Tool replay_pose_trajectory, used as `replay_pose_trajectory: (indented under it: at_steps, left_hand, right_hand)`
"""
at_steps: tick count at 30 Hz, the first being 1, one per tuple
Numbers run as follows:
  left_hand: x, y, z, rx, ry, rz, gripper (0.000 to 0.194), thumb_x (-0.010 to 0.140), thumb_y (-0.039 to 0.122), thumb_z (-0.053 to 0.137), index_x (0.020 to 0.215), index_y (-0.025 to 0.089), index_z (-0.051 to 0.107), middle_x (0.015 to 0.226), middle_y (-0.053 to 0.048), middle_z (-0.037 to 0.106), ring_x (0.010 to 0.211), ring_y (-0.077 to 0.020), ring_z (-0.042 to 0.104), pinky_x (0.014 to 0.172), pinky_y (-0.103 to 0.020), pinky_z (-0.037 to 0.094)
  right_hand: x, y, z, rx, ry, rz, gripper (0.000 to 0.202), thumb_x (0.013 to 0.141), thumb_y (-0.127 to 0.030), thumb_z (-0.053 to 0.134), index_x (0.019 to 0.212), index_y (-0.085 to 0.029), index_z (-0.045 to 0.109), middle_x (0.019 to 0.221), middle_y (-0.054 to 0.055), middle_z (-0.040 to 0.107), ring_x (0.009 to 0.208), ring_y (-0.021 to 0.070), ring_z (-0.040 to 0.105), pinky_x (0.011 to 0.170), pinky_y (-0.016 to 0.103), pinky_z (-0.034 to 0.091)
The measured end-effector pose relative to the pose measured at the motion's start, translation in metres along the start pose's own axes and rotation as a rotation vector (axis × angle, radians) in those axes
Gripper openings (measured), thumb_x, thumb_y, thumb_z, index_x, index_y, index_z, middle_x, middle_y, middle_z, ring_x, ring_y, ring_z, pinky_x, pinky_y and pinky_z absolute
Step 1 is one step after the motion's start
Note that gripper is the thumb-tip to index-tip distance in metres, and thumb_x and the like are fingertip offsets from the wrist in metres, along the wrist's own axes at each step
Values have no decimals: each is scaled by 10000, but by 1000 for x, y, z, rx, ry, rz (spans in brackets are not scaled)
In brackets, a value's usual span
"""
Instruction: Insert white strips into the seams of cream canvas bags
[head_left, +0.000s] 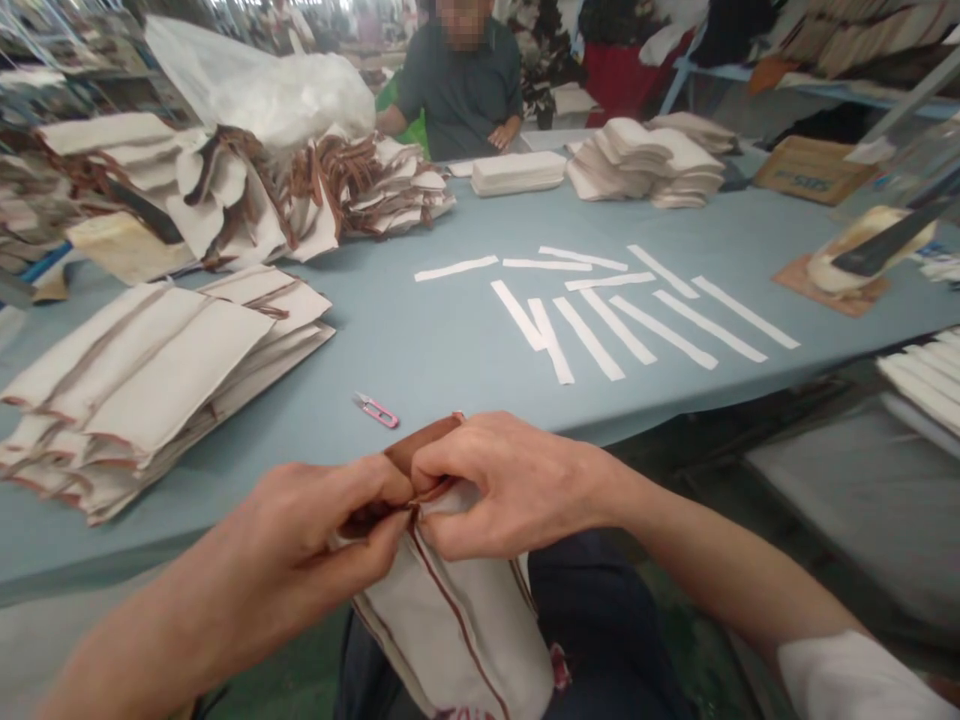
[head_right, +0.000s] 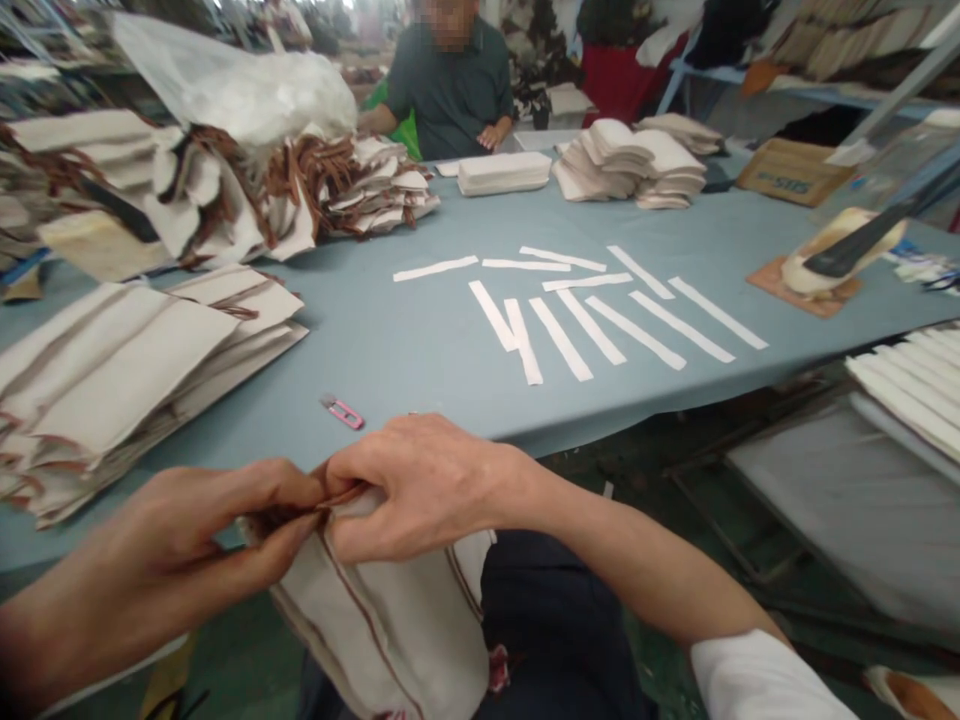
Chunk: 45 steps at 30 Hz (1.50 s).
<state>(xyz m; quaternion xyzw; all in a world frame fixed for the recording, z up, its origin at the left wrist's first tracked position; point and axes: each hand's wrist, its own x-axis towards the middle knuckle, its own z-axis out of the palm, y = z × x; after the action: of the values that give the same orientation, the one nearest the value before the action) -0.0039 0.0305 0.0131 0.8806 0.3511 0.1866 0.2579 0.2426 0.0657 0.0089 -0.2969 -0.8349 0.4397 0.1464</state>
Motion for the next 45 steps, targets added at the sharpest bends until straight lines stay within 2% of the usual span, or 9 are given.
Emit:
replay_pose_trajectory:
  at_steps: [8,14,17,21,24,30,37,42,45]
  left_hand:
    - [-9,-2,30,347,202,408,310,1182,118,383,1239,160,685,944,-70,825,770,-191,788,717,-256,616]
    - [-11,-17,40,428,213,439,333,1162,60,408,1377,111,657,1065,-142,862,856,-247,834,781,-321,668]
    - [-10,-15,45,341,202,388,301,1156,87,480,1392,163,651,1096,-125,879,885,-223,858,827,-298,686]
    - [-7,-3,45,183,267,110,242,1085,185,602,1309,260,655,1018,-20,882,781,-160,852,761,-199,666]
    - [-3,2,36,12,167,-7,185,1082,247,618,1246,298,687,964,47,862,731,-126,818,704,-151,620]
    - [2,0,28,-113,-31,-29,235,1209,306,496,1123,286,713,877,71,789,698,-95,738,683,-144,543]
    - [11,-11,46,254,139,222,353,1176,185,473,857,238,614,665,33,653,520,-149,593,549,-317,414]
    - [4,-21,46,-20,17,84,211,1221,301,506,1116,258,684,902,32,807,701,-129,743,656,-240,494]
    - [2,-19,36,-72,-60,45,266,1227,380,506,1100,258,707,845,43,762,684,-119,709,643,-219,484]
  right_hand:
    - [-8,20,5,585,-135,135,231,816,-427,677,811,-201,626,714,-71,506,669,110,421,643,285,328]
    - [-8,34,32,837,1,222,321,792,-499,694,721,-214,563,659,-81,451,633,96,354,604,276,282]
    - [-12,32,34,786,31,223,241,773,-424,677,719,-218,565,652,-83,459,612,91,357,571,262,276]
    - [-22,28,26,635,157,72,61,751,-268,615,753,-210,594,679,-72,520,624,92,413,566,234,322]
    - [-28,31,27,459,253,-69,9,754,-198,610,759,-206,612,660,-78,531,608,88,434,573,219,341]
    - [-31,38,39,88,466,-273,60,779,-147,573,762,-203,587,666,-76,533,597,81,448,622,242,345]
    - [-29,47,40,247,400,-203,59,836,-177,606,791,-211,589,646,-100,485,565,75,389,623,234,369]
    - [-26,55,45,216,411,-209,42,825,-183,598,790,-201,614,662,-85,525,576,77,443,611,233,359]
    - [-27,52,44,114,415,-291,83,847,-157,605,774,-197,612,641,-98,490,562,71,419,610,244,337]
